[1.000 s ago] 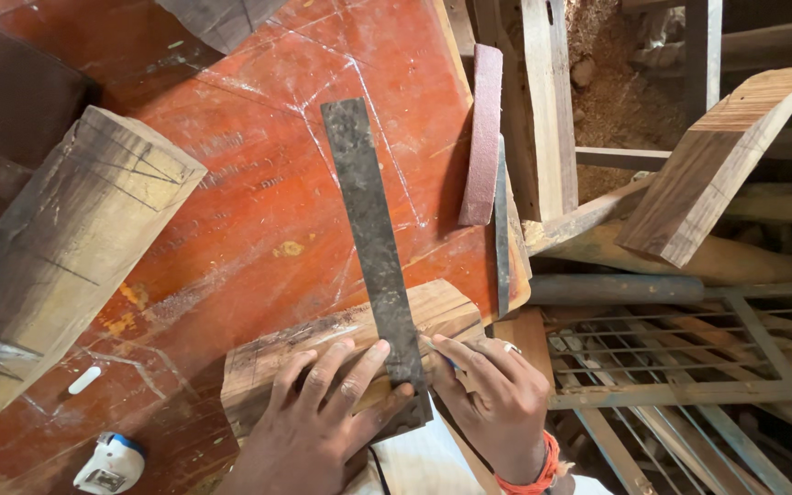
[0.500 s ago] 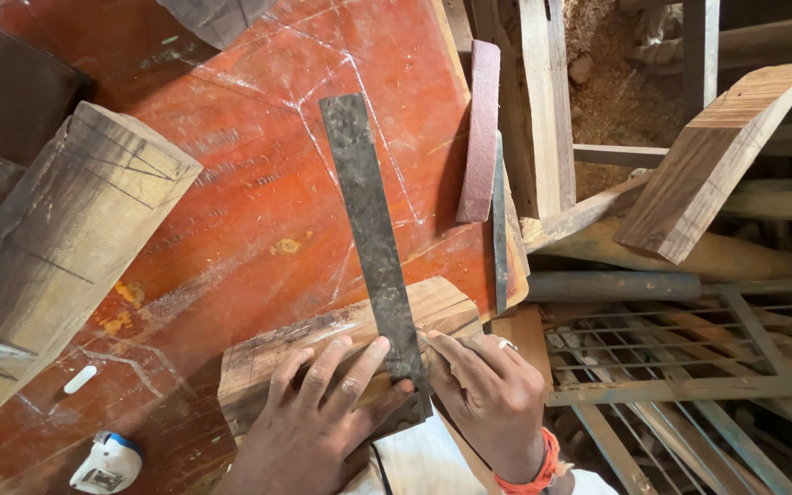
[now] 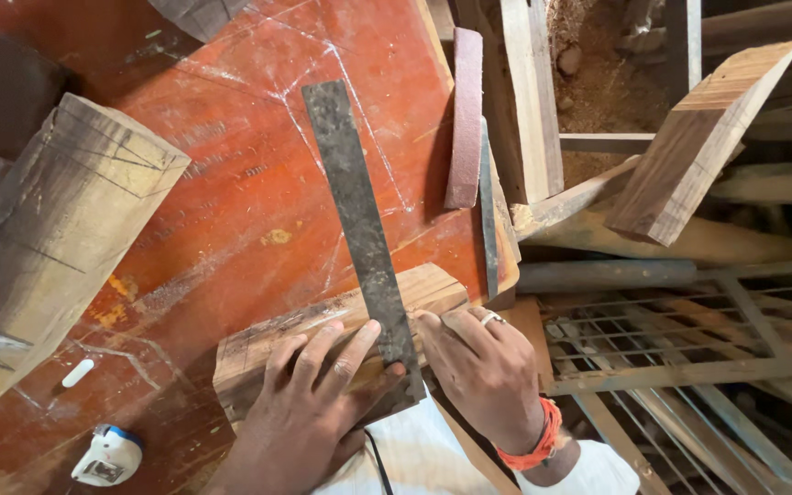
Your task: The person measures and marks a small wooden block using a try square and a pencil. They repeatedly reposition the square to draw straight lines on the wood's surface.
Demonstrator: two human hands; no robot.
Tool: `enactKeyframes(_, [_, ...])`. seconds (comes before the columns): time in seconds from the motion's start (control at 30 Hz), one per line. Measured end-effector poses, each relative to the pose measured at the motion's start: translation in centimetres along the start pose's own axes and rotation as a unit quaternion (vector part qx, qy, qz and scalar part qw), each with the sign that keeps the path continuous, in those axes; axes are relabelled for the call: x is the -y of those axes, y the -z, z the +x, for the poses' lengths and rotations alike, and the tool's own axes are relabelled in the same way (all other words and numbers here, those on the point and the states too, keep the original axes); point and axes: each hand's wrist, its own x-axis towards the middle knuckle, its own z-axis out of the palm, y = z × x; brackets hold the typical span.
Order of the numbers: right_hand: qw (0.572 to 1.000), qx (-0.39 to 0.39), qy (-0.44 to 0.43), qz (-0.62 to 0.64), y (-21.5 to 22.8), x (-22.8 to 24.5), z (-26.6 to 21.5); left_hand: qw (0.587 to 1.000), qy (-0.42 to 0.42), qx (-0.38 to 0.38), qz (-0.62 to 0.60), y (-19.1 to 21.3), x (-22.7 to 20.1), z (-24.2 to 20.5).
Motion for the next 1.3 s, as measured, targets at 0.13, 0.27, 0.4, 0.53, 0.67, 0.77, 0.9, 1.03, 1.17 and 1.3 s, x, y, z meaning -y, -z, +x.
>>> enactKeyframes(0.13, [0.999, 0.024, 0.022, -0.002, 0.8, 0.6, -1.7, 1.000, -0.002, -0.015, -0.011, 0.8, -0.5, 0.4])
enactKeyframes(0.27, [1.000, 0.014, 0.025, -0.007, 1.0, 0.8, -2.5, 1.000, -0.004, -0.005, 0.027, 0.9, -0.5, 0.8])
enactKeyframes(0.4, [0.999, -0.009, 0.042, -0.019, 0.0, -0.1, -2.3, 0.999, 0.001, -0.027, 0.021, 0.7, -0.7, 0.7])
enactKeyframes(0.53, [0.998, -0.003, 0.046, -0.033, 0.3, 0.4, -4.3, 0.999, 0.012, 0.007, 0.041, 1.4, -1.3, 0.8])
enactKeyframes(0.67, [0.998, 0.052, 0.017, 0.035, 1.5, 0.3, -7.1, 0.999, -0.003, -0.029, 0.044, 1.9, -1.8, 1.0])
enactKeyframes(0.77, [0.991, -0.116, -0.034, 0.062, 1.6, 0.0, -6.4, 0.998, -0.011, -0.047, 0.052, 2.0, -2.2, 1.0])
enactKeyframes(0.9, [0.988, -0.150, -0.014, 0.019, 0.6, 0.0, -3.5, 0.997, -0.014, -0.055, 0.052, 2.2, -2.8, 0.9])
enactKeyframes(1.03, [0.992, -0.127, 0.021, -0.003, -0.2, 0.9, -2.5, 0.994, -0.023, -0.071, 0.076, 2.3, -3.1, 0.8])
enactKeyframes(1.17, [0.996, -0.063, 0.022, -0.052, -0.2, 1.7, -5.0, 0.995, -0.018, -0.068, 0.077, 2.3, -3.5, 0.6])
enactKeyframes(1.3, [0.999, -0.024, 0.027, 0.026, 0.3, 1.7, -9.7, 0.994, -0.030, -0.076, 0.077, 2.3, -3.9, 0.5])
